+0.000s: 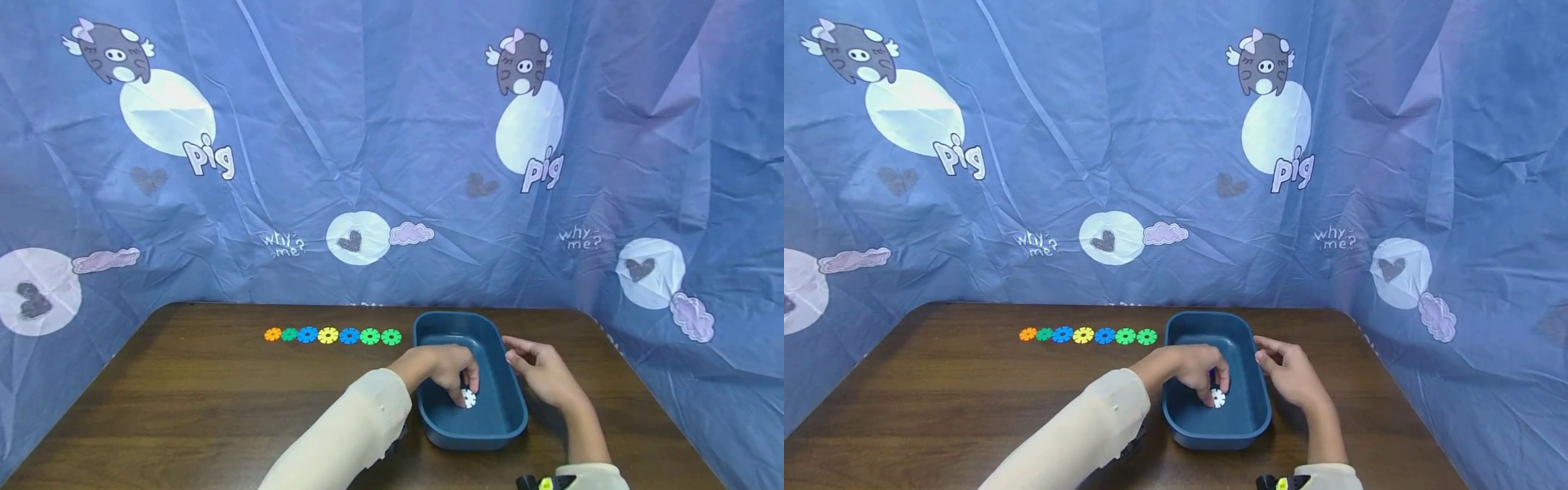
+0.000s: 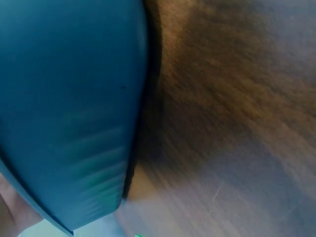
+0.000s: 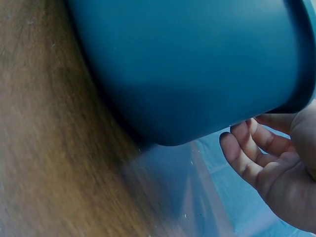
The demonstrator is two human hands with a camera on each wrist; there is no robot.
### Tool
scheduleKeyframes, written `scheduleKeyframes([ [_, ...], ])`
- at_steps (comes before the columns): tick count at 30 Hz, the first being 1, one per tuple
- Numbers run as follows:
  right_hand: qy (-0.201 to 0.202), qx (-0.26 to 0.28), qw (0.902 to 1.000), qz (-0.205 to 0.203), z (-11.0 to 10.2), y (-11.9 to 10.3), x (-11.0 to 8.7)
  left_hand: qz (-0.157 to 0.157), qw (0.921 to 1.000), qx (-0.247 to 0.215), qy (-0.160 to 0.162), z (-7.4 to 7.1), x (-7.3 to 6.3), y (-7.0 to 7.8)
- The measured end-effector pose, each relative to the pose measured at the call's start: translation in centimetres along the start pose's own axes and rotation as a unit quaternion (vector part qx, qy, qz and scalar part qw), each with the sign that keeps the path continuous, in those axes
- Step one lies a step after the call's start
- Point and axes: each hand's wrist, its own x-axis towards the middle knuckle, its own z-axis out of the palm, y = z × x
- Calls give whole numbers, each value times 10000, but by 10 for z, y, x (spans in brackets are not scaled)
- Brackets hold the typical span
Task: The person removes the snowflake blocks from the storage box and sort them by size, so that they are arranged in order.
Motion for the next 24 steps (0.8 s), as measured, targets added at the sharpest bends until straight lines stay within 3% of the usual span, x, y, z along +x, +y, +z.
scheduleKeyframes([
  [8,33,11,9998,-195,0,1,0,259,9978,-605,80,-3,1,-2],
  [14,21,59,9999,-122,-1,0,0,526,9893,-1356,143,-17,-2,-7],
  [19,43,40,10000,-64,0,0,0,648,9790,-1861,518,-33,-13,-14],
  [24,18,12,10000,-67,0,1,0,656,9672,-2224,1038,-54,-33,-31],
])
